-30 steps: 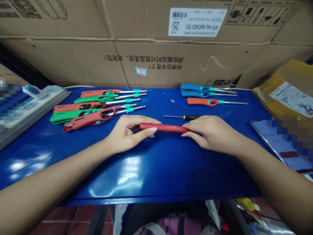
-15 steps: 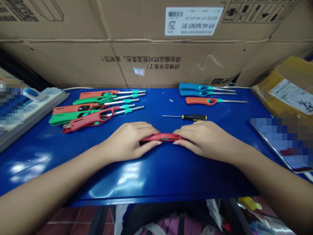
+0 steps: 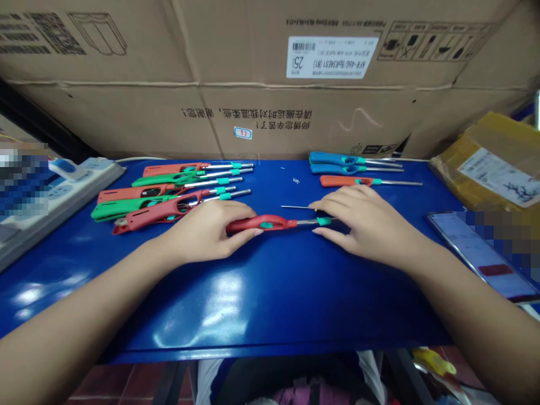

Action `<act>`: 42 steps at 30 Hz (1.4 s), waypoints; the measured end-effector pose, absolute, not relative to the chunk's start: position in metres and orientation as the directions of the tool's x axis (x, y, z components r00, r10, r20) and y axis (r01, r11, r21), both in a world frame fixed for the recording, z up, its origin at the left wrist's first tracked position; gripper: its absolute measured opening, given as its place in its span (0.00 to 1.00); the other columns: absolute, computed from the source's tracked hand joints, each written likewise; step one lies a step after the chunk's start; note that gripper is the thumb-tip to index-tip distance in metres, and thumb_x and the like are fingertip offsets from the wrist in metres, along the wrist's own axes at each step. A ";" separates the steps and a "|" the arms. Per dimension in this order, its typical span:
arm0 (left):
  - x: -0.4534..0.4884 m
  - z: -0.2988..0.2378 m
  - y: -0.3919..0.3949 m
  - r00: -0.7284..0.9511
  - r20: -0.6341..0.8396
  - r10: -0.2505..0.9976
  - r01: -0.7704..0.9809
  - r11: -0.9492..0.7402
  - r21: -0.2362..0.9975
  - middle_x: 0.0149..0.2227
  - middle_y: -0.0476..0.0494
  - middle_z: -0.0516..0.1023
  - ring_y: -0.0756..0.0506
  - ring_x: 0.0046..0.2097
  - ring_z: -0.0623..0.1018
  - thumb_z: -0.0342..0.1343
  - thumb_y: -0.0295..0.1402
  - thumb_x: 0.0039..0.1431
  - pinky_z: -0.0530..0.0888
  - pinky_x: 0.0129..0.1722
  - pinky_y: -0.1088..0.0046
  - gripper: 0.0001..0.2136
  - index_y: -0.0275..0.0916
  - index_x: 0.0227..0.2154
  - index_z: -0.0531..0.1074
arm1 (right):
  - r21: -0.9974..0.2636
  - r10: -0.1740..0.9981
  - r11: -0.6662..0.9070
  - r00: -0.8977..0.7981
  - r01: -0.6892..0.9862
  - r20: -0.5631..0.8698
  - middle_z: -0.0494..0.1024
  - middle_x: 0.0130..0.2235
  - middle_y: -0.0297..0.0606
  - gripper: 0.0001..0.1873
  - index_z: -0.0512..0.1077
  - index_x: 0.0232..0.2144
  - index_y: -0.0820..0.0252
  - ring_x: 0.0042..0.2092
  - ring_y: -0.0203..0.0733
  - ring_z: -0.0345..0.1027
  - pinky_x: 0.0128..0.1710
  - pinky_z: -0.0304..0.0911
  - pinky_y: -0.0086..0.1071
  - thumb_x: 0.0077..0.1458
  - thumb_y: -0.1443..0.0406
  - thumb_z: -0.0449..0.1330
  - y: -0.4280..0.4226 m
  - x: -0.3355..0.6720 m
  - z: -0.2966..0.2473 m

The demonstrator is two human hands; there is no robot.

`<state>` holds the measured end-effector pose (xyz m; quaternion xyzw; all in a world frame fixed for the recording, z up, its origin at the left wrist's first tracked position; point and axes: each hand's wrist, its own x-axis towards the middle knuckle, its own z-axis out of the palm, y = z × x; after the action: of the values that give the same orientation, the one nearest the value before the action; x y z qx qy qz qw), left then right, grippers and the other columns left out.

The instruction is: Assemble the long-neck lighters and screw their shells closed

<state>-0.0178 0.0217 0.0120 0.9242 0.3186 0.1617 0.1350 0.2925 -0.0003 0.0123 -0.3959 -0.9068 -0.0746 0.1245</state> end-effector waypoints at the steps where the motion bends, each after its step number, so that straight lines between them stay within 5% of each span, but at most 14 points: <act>1: -0.022 0.015 0.025 0.738 0.227 0.636 0.556 -0.763 0.329 0.24 0.51 0.70 0.51 0.26 0.68 0.54 0.38 0.68 0.62 0.28 0.73 0.14 0.35 0.29 0.73 | 0.045 0.720 0.650 -0.634 0.758 0.284 0.82 0.50 0.45 0.19 0.75 0.53 0.61 0.54 0.57 0.72 0.52 0.61 0.47 0.63 0.58 0.63 0.002 0.297 0.014; 5: -0.032 0.026 0.032 0.723 0.255 0.642 0.577 -0.765 0.288 0.22 0.52 0.68 0.53 0.24 0.66 0.55 0.38 0.66 0.60 0.26 0.74 0.14 0.35 0.26 0.72 | 0.067 0.743 0.620 -0.612 0.782 0.270 0.82 0.49 0.47 0.14 0.77 0.48 0.61 0.53 0.56 0.74 0.51 0.61 0.48 0.66 0.59 0.59 0.010 0.312 0.018; 14: -0.022 0.024 0.019 0.737 0.239 0.632 0.507 -0.751 0.424 0.22 0.53 0.67 0.53 0.24 0.64 0.56 0.38 0.66 0.61 0.25 0.75 0.13 0.35 0.28 0.75 | -0.172 0.646 0.763 -0.745 0.623 0.165 0.82 0.38 0.44 0.16 0.78 0.41 0.60 0.41 0.47 0.73 0.44 0.62 0.40 0.70 0.60 0.52 0.005 0.298 0.013; 22: -0.007 0.011 0.008 0.719 0.148 0.679 0.493 -0.649 0.580 0.26 0.49 0.72 0.52 0.26 0.67 0.56 0.38 0.67 0.62 0.26 0.73 0.13 0.34 0.30 0.76 | -0.002 0.630 0.775 -0.772 0.632 0.085 0.80 0.38 0.43 0.18 0.77 0.40 0.62 0.41 0.48 0.71 0.43 0.60 0.41 0.72 0.60 0.49 -0.007 0.278 0.005; 30: -0.007 0.012 0.007 0.693 0.050 0.719 0.500 -0.529 0.685 0.24 0.51 0.68 0.53 0.26 0.64 0.58 0.40 0.64 0.59 0.24 0.76 0.15 0.35 0.26 0.74 | -0.203 0.641 0.763 -0.758 0.613 0.121 0.79 0.38 0.38 0.17 0.76 0.43 0.60 0.40 0.43 0.71 0.42 0.61 0.37 0.72 0.60 0.49 -0.014 0.279 0.014; 36: -0.002 0.007 0.004 0.655 -0.102 0.749 0.519 -0.348 0.781 0.22 0.53 0.61 0.53 0.25 0.60 0.57 0.42 0.63 0.56 0.22 0.77 0.17 0.35 0.24 0.72 | -0.166 0.601 0.799 -0.780 0.578 0.176 0.78 0.35 0.40 0.17 0.75 0.39 0.63 0.36 0.43 0.70 0.37 0.59 0.35 0.71 0.63 0.49 -0.014 0.275 0.002; 42: -0.001 0.001 0.002 0.672 -0.072 0.737 0.524 -0.404 0.750 0.22 0.53 0.63 0.53 0.25 0.61 0.57 0.41 0.63 0.57 0.22 0.77 0.16 0.35 0.24 0.72 | -0.156 0.621 0.781 -0.779 0.605 0.086 0.76 0.32 0.38 0.15 0.72 0.34 0.61 0.31 0.40 0.67 0.32 0.53 0.34 0.70 0.66 0.48 -0.015 0.271 -0.002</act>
<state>-0.0010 0.0019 0.0009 0.8267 0.3812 0.1364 0.3906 0.2707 -0.0147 -0.0022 -0.3257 -0.9412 0.0600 0.0663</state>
